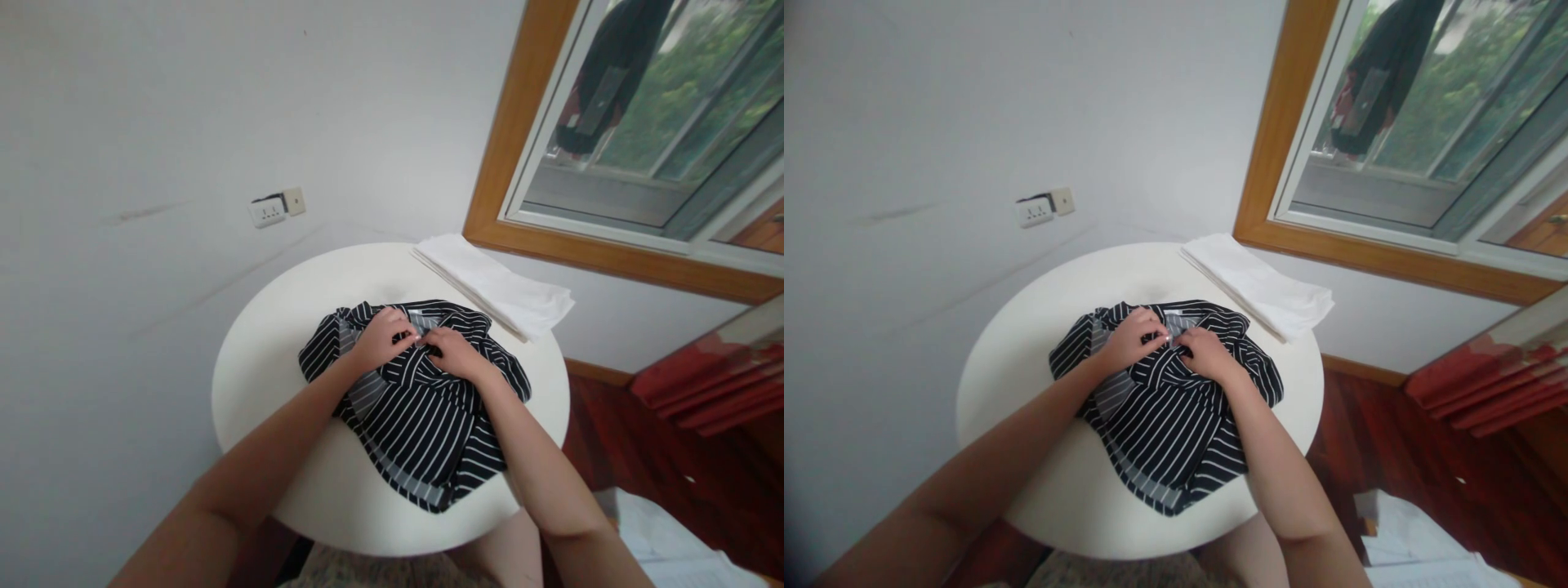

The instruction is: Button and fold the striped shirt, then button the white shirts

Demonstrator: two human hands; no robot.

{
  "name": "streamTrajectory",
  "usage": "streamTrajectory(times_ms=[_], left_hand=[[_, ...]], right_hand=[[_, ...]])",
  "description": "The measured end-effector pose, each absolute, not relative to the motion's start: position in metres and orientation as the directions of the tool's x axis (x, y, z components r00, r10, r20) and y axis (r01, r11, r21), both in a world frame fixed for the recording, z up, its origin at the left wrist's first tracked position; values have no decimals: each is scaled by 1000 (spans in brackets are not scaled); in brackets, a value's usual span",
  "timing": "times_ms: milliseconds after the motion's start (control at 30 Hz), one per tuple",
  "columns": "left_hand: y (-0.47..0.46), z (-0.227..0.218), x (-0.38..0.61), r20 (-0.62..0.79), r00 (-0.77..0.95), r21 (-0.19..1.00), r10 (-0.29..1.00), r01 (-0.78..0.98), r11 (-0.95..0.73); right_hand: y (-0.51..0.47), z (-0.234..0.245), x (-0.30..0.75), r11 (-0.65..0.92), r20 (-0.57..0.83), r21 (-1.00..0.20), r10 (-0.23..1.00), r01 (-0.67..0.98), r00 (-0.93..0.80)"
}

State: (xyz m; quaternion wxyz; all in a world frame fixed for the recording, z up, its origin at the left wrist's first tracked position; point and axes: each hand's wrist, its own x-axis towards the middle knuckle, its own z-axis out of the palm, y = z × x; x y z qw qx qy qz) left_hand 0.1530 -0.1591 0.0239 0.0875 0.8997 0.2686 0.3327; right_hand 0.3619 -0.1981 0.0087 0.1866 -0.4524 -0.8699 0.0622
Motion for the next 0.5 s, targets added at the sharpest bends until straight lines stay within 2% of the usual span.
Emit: streamTrajectory(times_ms=[67,133,233,333,500], left_hand=[[-166,20,159,516,706,256,484,412,-874],[-170,15,161,473,743,235,473,411,-881],[-170,12,159,442,726,280,528,447,-849],[-170,16,156,457,685,323,568,467,-823],[-178,28,157,527,629,333,572,466,-820]], right_hand=[[-197,9,366,541,270,-255,835,801,-479],[-195,11,368,544,302,-291,833,787,-464],[-195,16,367,599,397,-421,797,681,-454],[-199,24,365,601,491,-551,795,579,-357],[-205,32,362,514,505,-751,852,414,-141]])
